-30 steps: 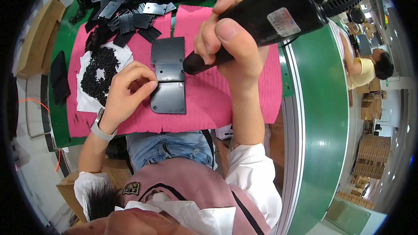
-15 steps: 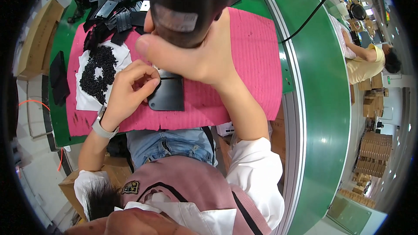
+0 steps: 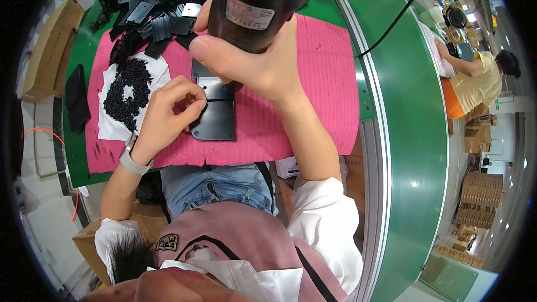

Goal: Assembling small plastic components by inserting screws using an electric screwdriver.

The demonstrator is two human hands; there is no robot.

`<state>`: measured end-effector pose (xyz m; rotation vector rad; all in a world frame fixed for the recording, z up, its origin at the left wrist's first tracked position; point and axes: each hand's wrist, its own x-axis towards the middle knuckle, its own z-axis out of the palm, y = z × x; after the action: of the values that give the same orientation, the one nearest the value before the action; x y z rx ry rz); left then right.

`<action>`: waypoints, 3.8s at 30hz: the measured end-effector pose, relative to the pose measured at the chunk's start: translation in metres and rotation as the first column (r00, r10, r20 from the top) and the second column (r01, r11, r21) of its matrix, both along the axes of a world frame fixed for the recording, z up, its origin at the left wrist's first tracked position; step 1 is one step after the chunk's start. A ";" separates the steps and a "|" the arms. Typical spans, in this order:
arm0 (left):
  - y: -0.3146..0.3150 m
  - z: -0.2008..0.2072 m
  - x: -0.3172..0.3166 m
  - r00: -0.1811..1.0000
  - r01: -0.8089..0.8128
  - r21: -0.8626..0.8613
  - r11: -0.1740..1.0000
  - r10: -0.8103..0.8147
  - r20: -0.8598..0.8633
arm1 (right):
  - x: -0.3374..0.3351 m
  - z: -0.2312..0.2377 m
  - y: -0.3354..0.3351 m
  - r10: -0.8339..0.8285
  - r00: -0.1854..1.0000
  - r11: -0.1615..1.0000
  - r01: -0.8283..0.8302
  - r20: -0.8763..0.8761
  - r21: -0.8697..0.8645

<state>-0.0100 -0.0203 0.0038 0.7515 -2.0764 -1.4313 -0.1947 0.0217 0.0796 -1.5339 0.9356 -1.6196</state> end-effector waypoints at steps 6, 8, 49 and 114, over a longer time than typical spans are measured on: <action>0.000 -0.002 -0.002 1.000 -0.002 0.030 1.000 0.003 -0.023 | -0.008 -0.003 0.001 0.071 0.997 0.997 -0.071 0.037 -0.010; -0.002 -0.004 0.000 1.000 0.017 0.011 1.000 -0.016 -0.026 | -0.006 -0.002 0.000 0.070 0.997 0.997 -0.070 0.042 -0.012; -0.009 0.011 0.023 0.894 -0.043 0.404 0.914 0.216 -0.393 | -0.002 0.013 -0.009 0.333 0.793 0.931 -0.191 0.511 -0.310; -0.073 -0.025 -0.004 0.999 0.028 0.258 0.966 -0.032 0.012 | 0.030 -0.004 -0.059 0.154 0.981 0.987 -0.148 0.117 -0.061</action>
<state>-0.0141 -0.0935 -0.0210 0.8363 -1.9422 -1.7401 -0.1644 -0.0370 0.0752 -1.4852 0.6990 -1.6192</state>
